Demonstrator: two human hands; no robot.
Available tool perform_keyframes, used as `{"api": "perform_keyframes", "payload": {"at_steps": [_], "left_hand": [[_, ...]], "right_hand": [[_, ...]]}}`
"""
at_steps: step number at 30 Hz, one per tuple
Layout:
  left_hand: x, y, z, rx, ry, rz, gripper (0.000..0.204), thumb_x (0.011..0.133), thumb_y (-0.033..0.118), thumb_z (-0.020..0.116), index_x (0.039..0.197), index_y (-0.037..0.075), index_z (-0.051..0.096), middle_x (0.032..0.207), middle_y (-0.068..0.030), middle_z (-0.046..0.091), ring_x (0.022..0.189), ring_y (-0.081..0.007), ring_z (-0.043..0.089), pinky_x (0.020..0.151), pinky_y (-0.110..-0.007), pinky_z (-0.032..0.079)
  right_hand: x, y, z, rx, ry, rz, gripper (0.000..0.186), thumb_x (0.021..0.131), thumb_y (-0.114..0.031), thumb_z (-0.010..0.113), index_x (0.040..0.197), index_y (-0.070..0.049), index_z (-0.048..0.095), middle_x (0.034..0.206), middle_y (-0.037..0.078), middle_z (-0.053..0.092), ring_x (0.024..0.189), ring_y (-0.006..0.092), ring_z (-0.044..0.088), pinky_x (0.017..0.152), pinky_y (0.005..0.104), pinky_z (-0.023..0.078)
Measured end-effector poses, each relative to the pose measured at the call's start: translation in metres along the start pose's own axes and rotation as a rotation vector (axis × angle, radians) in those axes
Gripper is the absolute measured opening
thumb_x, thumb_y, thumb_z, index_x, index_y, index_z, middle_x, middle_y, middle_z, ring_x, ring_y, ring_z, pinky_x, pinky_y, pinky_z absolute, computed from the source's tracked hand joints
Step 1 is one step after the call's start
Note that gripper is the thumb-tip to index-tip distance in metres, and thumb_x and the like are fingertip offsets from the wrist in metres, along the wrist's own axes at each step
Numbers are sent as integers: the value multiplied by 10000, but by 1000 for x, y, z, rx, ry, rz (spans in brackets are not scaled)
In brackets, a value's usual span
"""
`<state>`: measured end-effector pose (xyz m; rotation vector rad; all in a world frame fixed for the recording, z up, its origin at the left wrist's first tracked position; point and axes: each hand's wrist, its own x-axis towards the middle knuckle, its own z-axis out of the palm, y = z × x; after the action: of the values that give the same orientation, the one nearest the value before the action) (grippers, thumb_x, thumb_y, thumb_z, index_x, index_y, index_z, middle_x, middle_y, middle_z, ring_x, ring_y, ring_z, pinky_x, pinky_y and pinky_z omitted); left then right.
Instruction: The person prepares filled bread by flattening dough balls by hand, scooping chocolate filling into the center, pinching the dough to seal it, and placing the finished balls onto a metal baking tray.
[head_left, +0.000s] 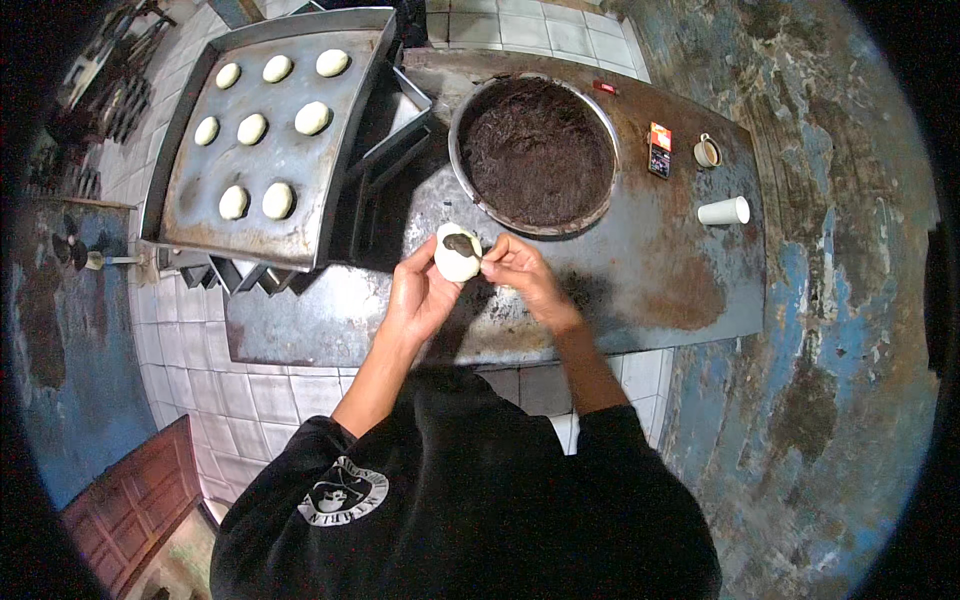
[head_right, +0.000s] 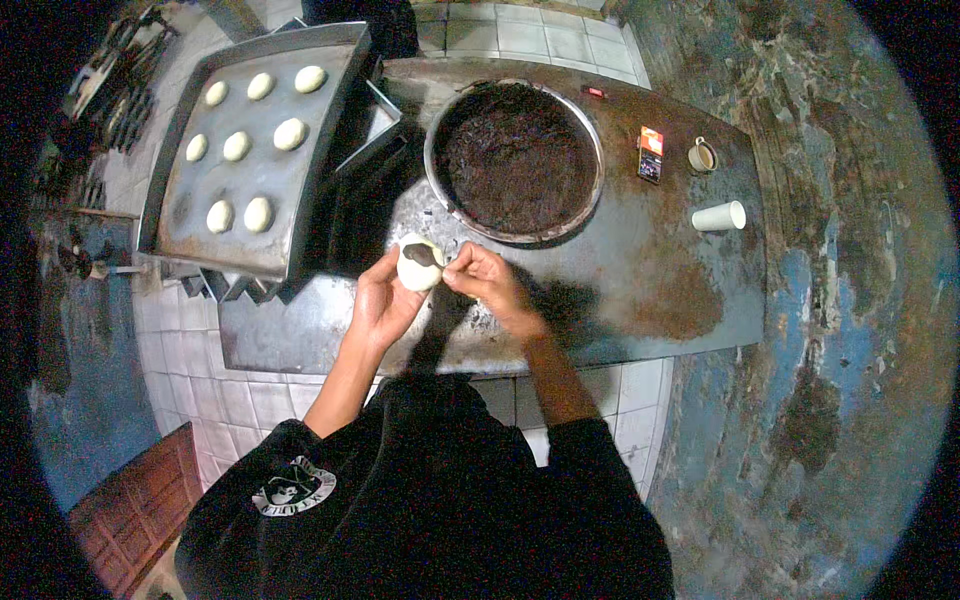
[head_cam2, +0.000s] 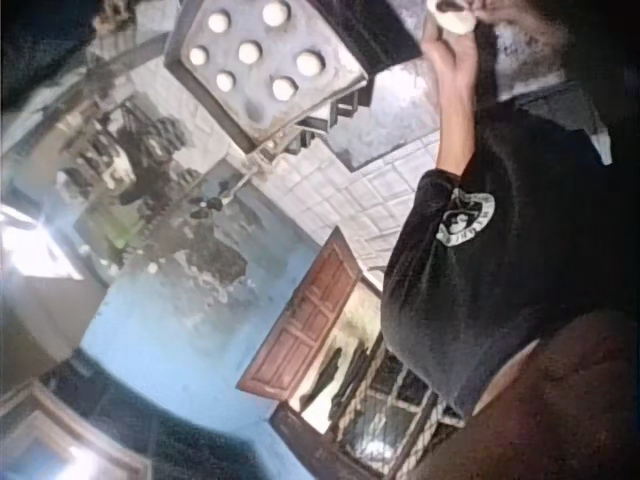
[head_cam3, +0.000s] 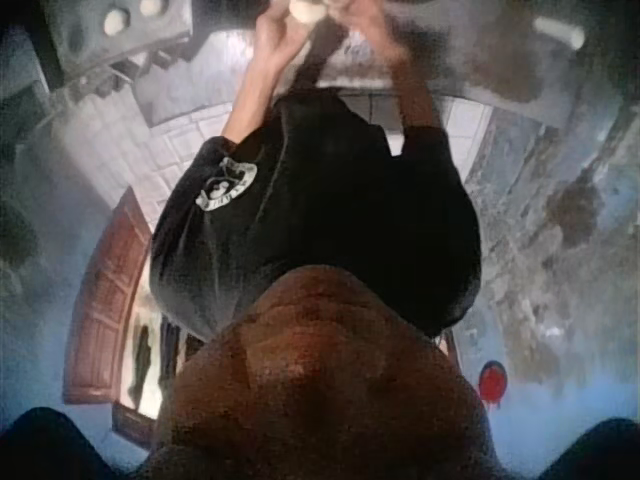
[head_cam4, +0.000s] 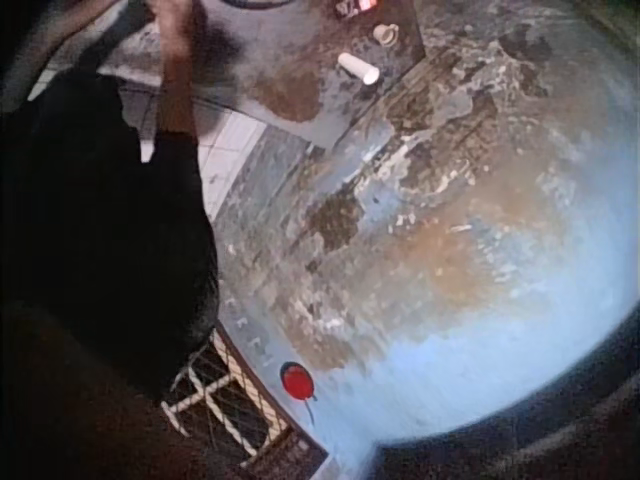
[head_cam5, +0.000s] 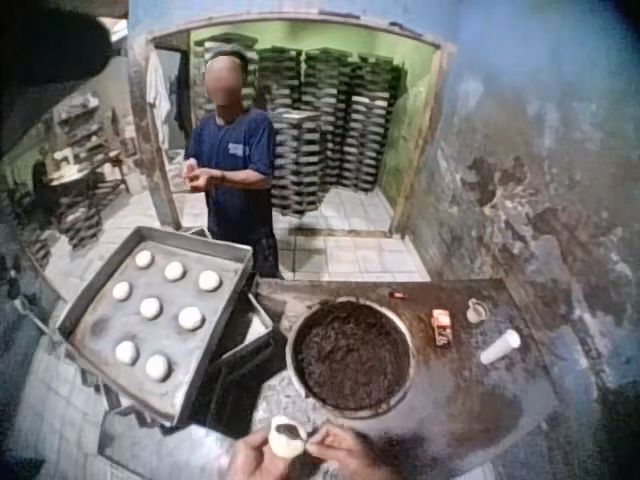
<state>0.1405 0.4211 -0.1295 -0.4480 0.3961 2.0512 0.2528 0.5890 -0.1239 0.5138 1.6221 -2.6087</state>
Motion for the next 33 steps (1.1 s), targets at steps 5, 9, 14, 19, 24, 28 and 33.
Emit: {"api": "perform_keyframes", "payload": {"at_steps": [5, 9, 14, 19, 24, 28, 33], "left_hand": [[-36, -13, 7, -7, -78, -5, 331, 1088, 217, 443, 1270, -26, 574, 1257, -160, 673, 1163, -290, 656, 1062, -452, 513], [-70, -19, 1, -7, -157, 55, 324, 1090, 199, 422, 1268, -25, 574, 1265, -168, 667, 1185, -298, 648, 1090, -469, 497], [-114, -33, -32, 23, -140, 94, 348, 1095, 231, 420, 1270, -25, 578, 1277, -176, 664, 1197, -308, 638, 1119, -482, 462], [-151, -29, -20, -2, -275, 111, 401, 1089, 303, 456, 1300, -17, 575, 1305, -185, 654, 1244, -330, 610, 1129, -515, 431], [-194, -15, -24, 44, -159, 154, 551, 1053, 429, 521, 1352, -34, 519, 1364, -208, 610, 1271, -353, 587, 1144, -523, 407], [-208, -9, -38, 179, -136, 221, 619, 1027, 498, 549, 1350, -28, 512, 1327, -198, 621, 1248, -343, 595, 1121, -501, 429], [-197, 5, -52, 776, 29, 305, 406, 913, 81, 564, 1312, 10, 583, 1212, -137, 635, 1153, -274, 623, 1059, -433, 471]], "right_hand": [[-69, 99, 16, 126, 204, -55, 184, 934, -109, 726, 879, -123, 551, 843, -54, 541, 823, 69, 513, 763, 238, 398], [-113, 92, 38, 297, 146, -89, 174, 981, -150, 674, 889, -115, 531, 828, -33, 517, 777, 76, 482, 721, 240, 374], [-111, 84, 68, 207, -19, -179, 123, 983, -116, 613, 900, -96, 524, 785, -20, 507, 712, 80, 456, 655, 241, 349], [-68, 262, -9, -261, 389, -66, 31, 873, -59, 588, 866, -39, 610, 776, 4, 593, 717, 140, 553, 674, 341, 437], [-38, 214, 38, -999, 484, -548, 298, 970, -332, 652, 994, -44, 725, 1061, 174, 711, 1033, 352, 623, 897, 411, 465], [-79, 107, 139, 0, 69, -214, 491, 1011, -433, 612, 1327, -58, 645, 1225, 112, 689, 1207, 247, 600, 1071, 386, 417], [-117, 69, 133, 37, -234, -193, 716, 887, -135, 773, 1511, -31, 438, 1367, 66, 591, 1272, 208, 558, 1033, 340, 480]]}}
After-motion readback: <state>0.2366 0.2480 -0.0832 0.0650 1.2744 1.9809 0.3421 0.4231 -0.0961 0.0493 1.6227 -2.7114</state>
